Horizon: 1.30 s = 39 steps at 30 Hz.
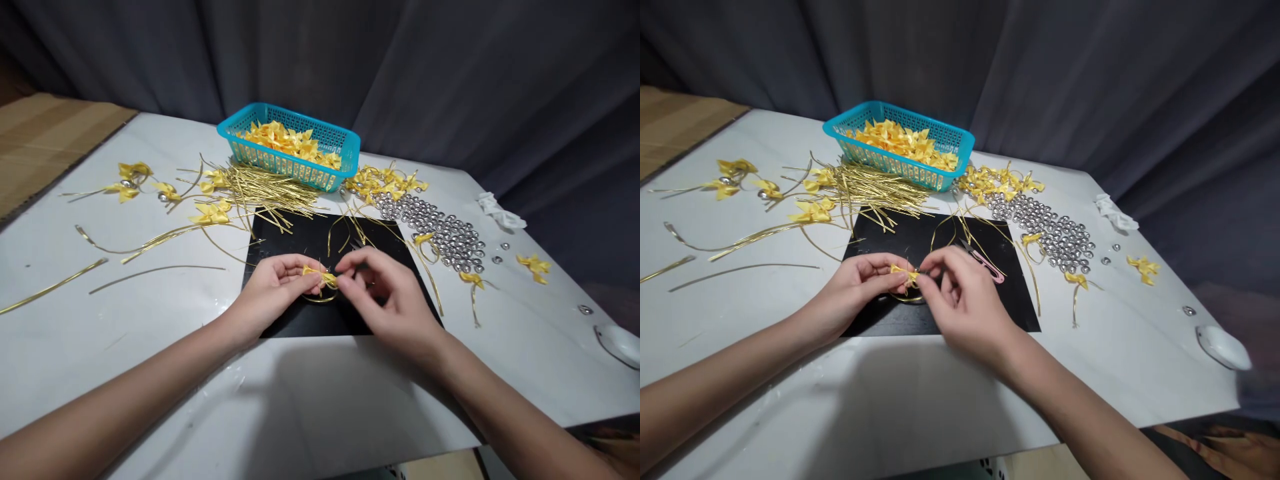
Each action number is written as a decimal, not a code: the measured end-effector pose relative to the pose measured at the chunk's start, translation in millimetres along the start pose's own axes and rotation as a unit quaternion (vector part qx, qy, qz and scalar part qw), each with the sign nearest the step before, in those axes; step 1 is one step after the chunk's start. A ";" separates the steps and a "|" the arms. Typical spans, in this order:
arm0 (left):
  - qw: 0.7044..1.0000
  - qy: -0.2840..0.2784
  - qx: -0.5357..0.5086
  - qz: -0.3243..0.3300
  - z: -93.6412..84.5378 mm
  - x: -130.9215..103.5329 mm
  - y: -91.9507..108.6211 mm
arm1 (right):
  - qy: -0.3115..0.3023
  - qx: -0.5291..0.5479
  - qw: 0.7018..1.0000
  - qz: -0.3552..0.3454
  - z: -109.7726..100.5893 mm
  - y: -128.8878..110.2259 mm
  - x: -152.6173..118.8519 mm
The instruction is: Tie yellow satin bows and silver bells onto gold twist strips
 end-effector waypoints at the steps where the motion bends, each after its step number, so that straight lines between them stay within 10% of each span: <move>1: 1.000 -0.002 0.006 -0.003 0.7 -0.5 -0.2 | 0.003 0.046 0.998 0.048 0.1 8.8 1.0; 10: 0.999 -0.029 0.034 -0.024 7.1 -2.2 -3.2 | -0.058 0.207 0.961 0.172 23.3 32.9 -0.1; 39: 0.998 -0.031 0.059 0.019 6.8 -1.1 -3.1 | 0.016 0.220 0.971 0.096 14.3 17.3 4.7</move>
Point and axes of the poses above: each hand's wrist, its own x-axis towards the middle knuckle, its own z-axis out of the palm, y = z × x, the point moved 9 cm from there along x, towards the middle knuckle, and after that the axes turned 15 degrees about -x, right-handed, at the moved point
